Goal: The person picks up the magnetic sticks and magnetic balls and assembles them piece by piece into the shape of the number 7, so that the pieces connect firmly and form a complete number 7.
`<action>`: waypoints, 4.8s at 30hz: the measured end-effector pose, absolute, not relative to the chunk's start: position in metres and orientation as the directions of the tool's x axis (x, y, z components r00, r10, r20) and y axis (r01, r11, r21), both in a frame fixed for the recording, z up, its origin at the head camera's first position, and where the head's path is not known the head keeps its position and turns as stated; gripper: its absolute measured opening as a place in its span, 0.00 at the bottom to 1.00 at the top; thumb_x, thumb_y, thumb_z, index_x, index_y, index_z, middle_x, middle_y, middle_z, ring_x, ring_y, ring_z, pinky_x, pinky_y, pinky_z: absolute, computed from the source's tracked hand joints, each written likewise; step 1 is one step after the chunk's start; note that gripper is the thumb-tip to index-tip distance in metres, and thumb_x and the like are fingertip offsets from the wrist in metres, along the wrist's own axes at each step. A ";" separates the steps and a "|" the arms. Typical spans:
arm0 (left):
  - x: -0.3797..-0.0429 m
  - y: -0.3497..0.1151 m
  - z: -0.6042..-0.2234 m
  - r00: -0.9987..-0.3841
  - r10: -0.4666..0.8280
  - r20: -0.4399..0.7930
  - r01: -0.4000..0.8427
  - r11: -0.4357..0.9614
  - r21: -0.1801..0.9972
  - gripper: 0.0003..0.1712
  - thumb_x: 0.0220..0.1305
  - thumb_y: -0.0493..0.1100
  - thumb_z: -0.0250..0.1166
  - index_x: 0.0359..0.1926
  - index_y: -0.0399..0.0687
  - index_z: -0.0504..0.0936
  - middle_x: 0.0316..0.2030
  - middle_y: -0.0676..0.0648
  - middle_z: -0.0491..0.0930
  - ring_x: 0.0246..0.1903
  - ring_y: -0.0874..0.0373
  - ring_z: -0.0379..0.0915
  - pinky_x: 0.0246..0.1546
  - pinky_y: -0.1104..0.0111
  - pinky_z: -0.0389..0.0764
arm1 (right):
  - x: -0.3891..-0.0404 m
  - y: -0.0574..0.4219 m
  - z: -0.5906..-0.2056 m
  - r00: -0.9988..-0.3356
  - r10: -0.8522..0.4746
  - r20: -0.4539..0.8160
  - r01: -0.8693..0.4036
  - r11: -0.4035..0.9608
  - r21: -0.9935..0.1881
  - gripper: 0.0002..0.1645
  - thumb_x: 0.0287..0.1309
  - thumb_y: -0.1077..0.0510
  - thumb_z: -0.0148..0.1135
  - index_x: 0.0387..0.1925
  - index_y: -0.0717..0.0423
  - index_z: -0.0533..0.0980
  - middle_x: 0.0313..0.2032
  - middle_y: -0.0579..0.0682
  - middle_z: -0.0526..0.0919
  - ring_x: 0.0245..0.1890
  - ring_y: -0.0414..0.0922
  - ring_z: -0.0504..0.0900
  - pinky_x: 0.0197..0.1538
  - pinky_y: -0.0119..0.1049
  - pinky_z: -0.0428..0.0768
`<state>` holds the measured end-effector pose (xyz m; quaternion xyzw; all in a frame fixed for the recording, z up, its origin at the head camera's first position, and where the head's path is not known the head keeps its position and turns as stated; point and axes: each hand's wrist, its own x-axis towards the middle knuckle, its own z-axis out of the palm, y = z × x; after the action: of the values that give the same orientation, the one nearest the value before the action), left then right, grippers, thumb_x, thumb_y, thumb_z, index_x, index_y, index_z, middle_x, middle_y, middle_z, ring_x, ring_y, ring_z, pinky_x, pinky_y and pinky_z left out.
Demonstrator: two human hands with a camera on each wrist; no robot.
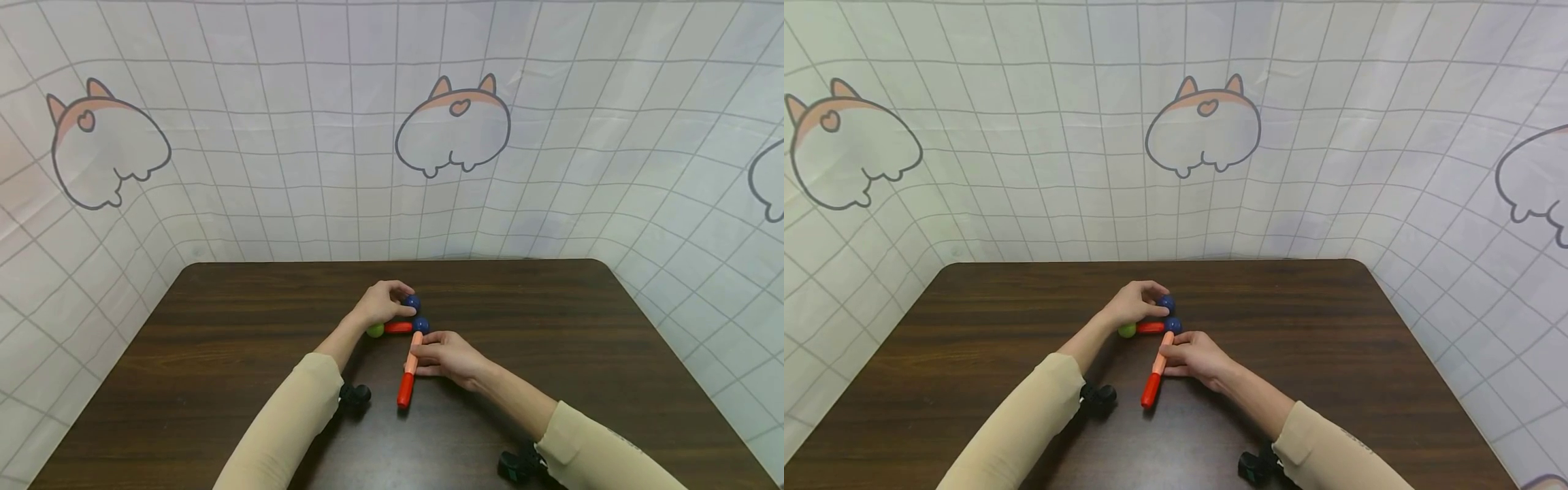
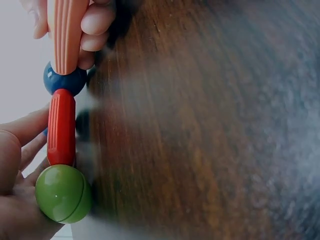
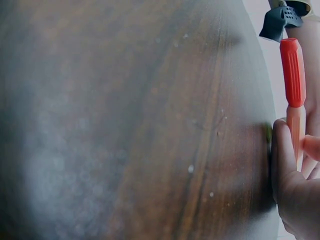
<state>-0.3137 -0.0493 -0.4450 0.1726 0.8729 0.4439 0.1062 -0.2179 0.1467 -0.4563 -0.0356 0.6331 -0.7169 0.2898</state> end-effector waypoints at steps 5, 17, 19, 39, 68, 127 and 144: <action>-0.315 -0.048 -0.445 -0.919 0.393 -0.026 0.217 0.560 0.799 0.20 0.65 0.43 0.74 0.56 0.46 0.84 0.51 0.45 0.82 0.49 0.50 0.77 0.53 0.55 0.78 | -0.218 0.146 -0.457 -0.829 -0.462 -0.314 0.369 -0.029 -0.929 0.26 0.73 0.63 0.59 0.61 0.78 0.63 0.47 0.67 0.84 0.47 0.52 0.87 0.54 0.46 0.81; -0.313 -0.052 -0.447 -0.933 0.360 -0.004 0.208 0.549 0.810 0.18 0.65 0.43 0.74 0.55 0.46 0.84 0.47 0.46 0.83 0.45 0.51 0.78 0.49 0.57 0.79 | -0.218 0.146 -0.457 -0.831 -0.460 -0.313 0.365 -0.026 -0.931 0.27 0.73 0.63 0.59 0.62 0.78 0.63 0.48 0.67 0.83 0.47 0.52 0.87 0.54 0.46 0.81; -0.313 -0.054 -0.448 -0.938 0.346 0.003 0.203 0.544 0.814 0.18 0.65 0.43 0.74 0.55 0.46 0.84 0.46 0.47 0.82 0.45 0.52 0.78 0.49 0.56 0.79 | -0.218 0.145 -0.457 -0.832 -0.457 -0.314 0.365 -0.025 -0.931 0.27 0.73 0.63 0.59 0.62 0.78 0.62 0.48 0.67 0.83 0.47 0.52 0.87 0.54 0.46 0.81; -0.313 -0.072 -0.453 -0.968 0.250 0.026 0.143 0.461 0.876 0.18 0.65 0.43 0.74 0.55 0.48 0.84 0.49 0.45 0.81 0.50 0.50 0.78 0.53 0.54 0.79 | -0.219 0.145 -0.458 -0.837 -0.442 -0.324 0.371 -0.022 -0.929 0.27 0.73 0.62 0.61 0.62 0.77 0.63 0.49 0.67 0.82 0.47 0.52 0.87 0.53 0.45 0.82; -0.294 -0.100 -0.439 -0.971 0.227 0.073 0.166 0.421 0.892 0.20 0.64 0.41 0.74 0.56 0.46 0.83 0.48 0.46 0.83 0.48 0.51 0.80 0.51 0.55 0.81 | -0.221 0.145 -0.459 -0.835 -0.442 -0.327 0.373 -0.019 -0.928 0.28 0.73 0.63 0.60 0.63 0.78 0.63 0.50 0.68 0.82 0.47 0.53 0.87 0.53 0.45 0.82; -0.218 -0.118 -0.432 -0.896 0.433 0.101 0.299 0.421 0.856 0.19 0.62 0.38 0.76 0.53 0.49 0.84 0.45 0.52 0.83 0.45 0.56 0.80 0.51 0.58 0.82 | -0.221 0.143 -0.458 -0.838 -0.425 -0.342 0.385 -0.015 -0.923 0.28 0.72 0.63 0.61 0.62 0.78 0.63 0.48 0.67 0.83 0.45 0.51 0.88 0.52 0.44 0.82; -0.201 -0.123 -0.439 -0.888 0.459 0.017 0.245 0.442 0.863 0.19 0.61 0.42 0.76 0.53 0.50 0.83 0.41 0.54 0.84 0.44 0.56 0.80 0.46 0.56 0.79 | -0.221 0.143 -0.457 -0.841 -0.417 -0.345 0.380 0.001 -0.925 0.26 0.72 0.63 0.61 0.61 0.78 0.65 0.48 0.66 0.83 0.46 0.51 0.87 0.52 0.44 0.82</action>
<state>-0.2008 -0.1231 -0.4393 0.2090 0.8419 0.4851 0.1104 -0.2208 0.1428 -0.4566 -0.0144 0.6489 -0.7066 0.2819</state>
